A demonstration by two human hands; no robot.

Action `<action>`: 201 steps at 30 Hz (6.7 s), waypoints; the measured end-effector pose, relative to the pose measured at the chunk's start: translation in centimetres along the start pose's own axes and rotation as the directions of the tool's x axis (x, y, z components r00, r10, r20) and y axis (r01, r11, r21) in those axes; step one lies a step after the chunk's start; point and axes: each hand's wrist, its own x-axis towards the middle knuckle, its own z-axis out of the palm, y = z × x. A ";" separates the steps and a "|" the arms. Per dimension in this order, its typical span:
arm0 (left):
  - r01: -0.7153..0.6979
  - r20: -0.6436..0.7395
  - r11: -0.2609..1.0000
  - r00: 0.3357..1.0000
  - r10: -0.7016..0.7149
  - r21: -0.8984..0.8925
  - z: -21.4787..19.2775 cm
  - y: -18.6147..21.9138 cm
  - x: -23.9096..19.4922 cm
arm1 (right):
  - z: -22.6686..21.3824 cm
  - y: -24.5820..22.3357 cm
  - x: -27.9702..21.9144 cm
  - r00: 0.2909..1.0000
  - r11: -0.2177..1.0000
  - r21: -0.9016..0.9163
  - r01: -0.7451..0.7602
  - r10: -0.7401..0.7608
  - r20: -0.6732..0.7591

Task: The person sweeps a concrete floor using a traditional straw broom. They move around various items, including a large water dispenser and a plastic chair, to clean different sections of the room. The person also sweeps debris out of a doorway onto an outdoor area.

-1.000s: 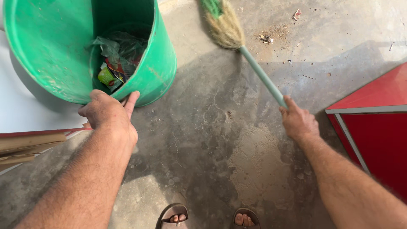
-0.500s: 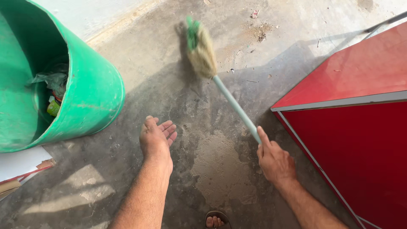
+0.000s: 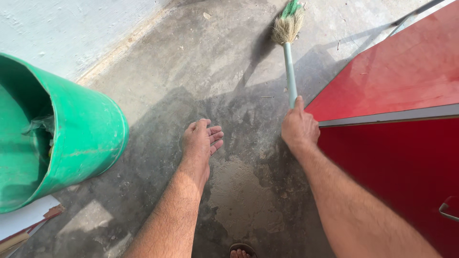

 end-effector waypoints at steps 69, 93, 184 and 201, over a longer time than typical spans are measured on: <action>-0.352 0.474 0.419 0.849 -0.233 0.837 25.0 17.7 24.2 | -0.8 -4.3 18.9 0.961 0.961 0.018 -0.276 0.276 -0.002; -0.568 0.599 0.257 0.798 -0.060 0.782 31.2 18.8 22.4 | -6.0 -11.2 18.2 0.738 0.309 0.849 -0.428 0.662 0.131; -0.660 0.650 -0.229 0.511 0.562 0.716 30.5 39.2 31.4 | -12.1 -7.2 24.1 0.949 0.952 0.274 0.137 -0.205 0.238; -0.561 0.656 -0.341 0.659 0.367 0.754 35.4 43.9 40.1 | -19.8 -12.7 23.1 0.959 0.974 -0.030 0.224 -0.215 0.183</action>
